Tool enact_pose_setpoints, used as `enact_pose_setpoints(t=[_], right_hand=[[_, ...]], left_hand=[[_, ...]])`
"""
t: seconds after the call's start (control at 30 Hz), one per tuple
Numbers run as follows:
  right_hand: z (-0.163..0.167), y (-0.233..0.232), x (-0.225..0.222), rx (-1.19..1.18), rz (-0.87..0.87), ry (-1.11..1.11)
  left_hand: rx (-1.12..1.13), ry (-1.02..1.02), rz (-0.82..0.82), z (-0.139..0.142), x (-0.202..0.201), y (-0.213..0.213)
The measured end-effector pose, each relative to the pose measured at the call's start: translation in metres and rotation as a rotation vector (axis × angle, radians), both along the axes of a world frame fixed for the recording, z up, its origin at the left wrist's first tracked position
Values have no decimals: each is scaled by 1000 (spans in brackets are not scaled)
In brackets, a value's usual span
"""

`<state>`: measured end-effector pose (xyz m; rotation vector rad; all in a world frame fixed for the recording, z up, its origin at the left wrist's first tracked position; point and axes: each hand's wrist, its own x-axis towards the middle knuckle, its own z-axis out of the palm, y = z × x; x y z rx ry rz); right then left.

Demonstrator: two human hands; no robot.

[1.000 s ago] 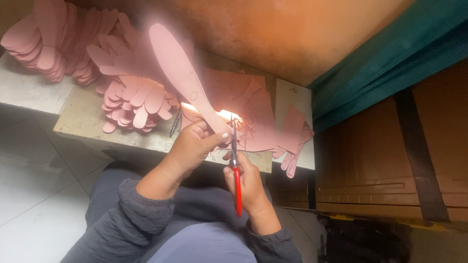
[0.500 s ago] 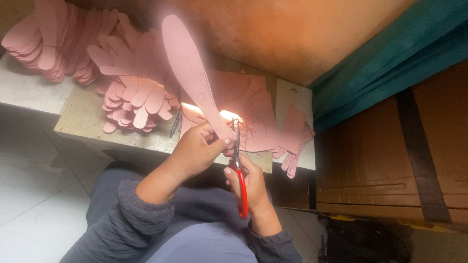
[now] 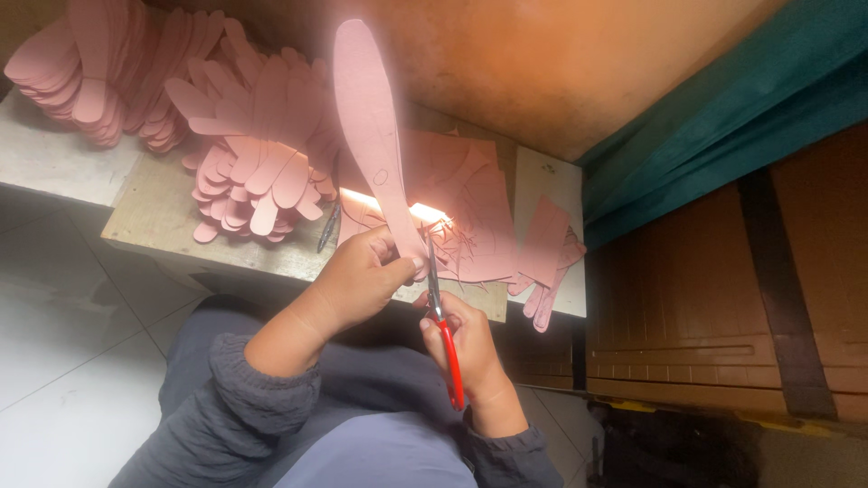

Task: The person uses red-handled scissors to cut pink foam sheets into elongated, paddle-like shapes. They hold the foam in the left hand and cut along a pre-drawn outline, then place the finished pieces onto a growing stack on the table.

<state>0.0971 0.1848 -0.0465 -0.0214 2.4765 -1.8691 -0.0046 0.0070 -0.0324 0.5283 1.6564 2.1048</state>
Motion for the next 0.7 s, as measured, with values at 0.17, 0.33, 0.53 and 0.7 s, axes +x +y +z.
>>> enact_pose_setpoints(t=[0.17,0.33,0.53,0.7], right_hand=[[8,-1,-2,45,59,5],[17,-3,1,39,100,25],[10,-7,1,4,50,20],[2,-7,1,12,48,57]], left_hand=[[-11,-23,-57,3,-3,-3],[-132,-3,-116,8,-1,-7],[-91,-5,-97,7,0,-4],[-102,-55,-91,2,-3,-2]])
